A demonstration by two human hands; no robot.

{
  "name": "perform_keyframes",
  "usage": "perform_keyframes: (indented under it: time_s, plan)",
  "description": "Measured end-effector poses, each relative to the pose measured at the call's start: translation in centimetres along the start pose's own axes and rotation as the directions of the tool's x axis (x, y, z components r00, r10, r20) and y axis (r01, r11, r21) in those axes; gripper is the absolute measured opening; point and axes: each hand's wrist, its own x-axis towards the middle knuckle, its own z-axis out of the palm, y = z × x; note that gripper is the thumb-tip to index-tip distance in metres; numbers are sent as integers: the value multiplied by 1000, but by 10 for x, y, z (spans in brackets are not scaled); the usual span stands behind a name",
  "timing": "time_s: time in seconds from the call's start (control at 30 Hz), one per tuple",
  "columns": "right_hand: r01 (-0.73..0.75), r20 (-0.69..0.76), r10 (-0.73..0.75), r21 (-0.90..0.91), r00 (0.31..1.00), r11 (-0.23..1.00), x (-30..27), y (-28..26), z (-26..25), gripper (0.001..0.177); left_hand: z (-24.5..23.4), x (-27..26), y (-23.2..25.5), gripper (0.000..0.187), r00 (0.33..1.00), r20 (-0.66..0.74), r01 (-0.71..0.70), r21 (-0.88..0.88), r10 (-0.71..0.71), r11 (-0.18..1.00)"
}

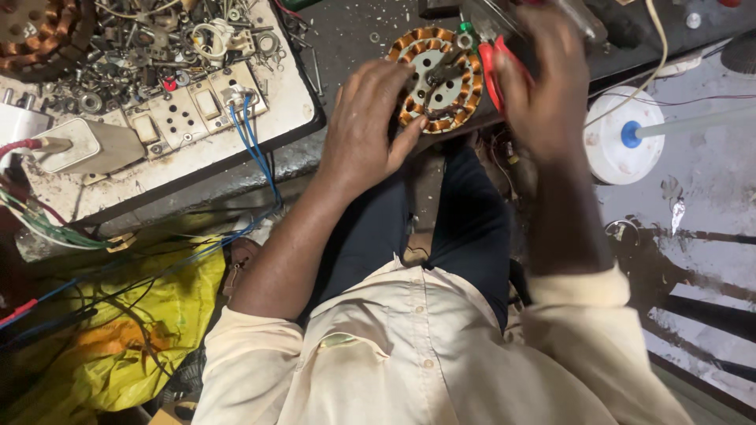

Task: The person works on a circular copper-wound electrical component, likely a stator, using pliers and a screwdriver. They strip wire ends, tuck them into slots, and adjust the windings while seated at a cluttered workbench.

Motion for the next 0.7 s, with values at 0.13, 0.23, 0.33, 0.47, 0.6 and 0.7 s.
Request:
perform_keyframes:
  time_s: [0.13,0.23,0.33,0.47,0.6,0.7]
  plan:
    - [-195,92,187,93,978,976,-48,-29,3,58,5,6,-14,104,996,72,64,-65,-59,996]
    - [-246,137,235,72,962,966,-65,-34,20,84,4,7,-17,118,977,190,110,-75,-94,991]
    - [-289,144,271,129,952,948,-74,-29,34,92,4,12,-15,133,967,233,117,-46,-103,992]
    - [-368,132,345,238,929,899,-71,-18,47,78,-1,13,-13,131,968,234,107,-50,-92,993]
    - [-246,36,246,300,968,922,-67,-20,47,66,-7,9,-15,125,964,223,190,-190,-147,963]
    - [-94,-96,122,256,988,962,-54,-25,35,52,-11,7,-15,111,978,173,169,-332,-116,928]
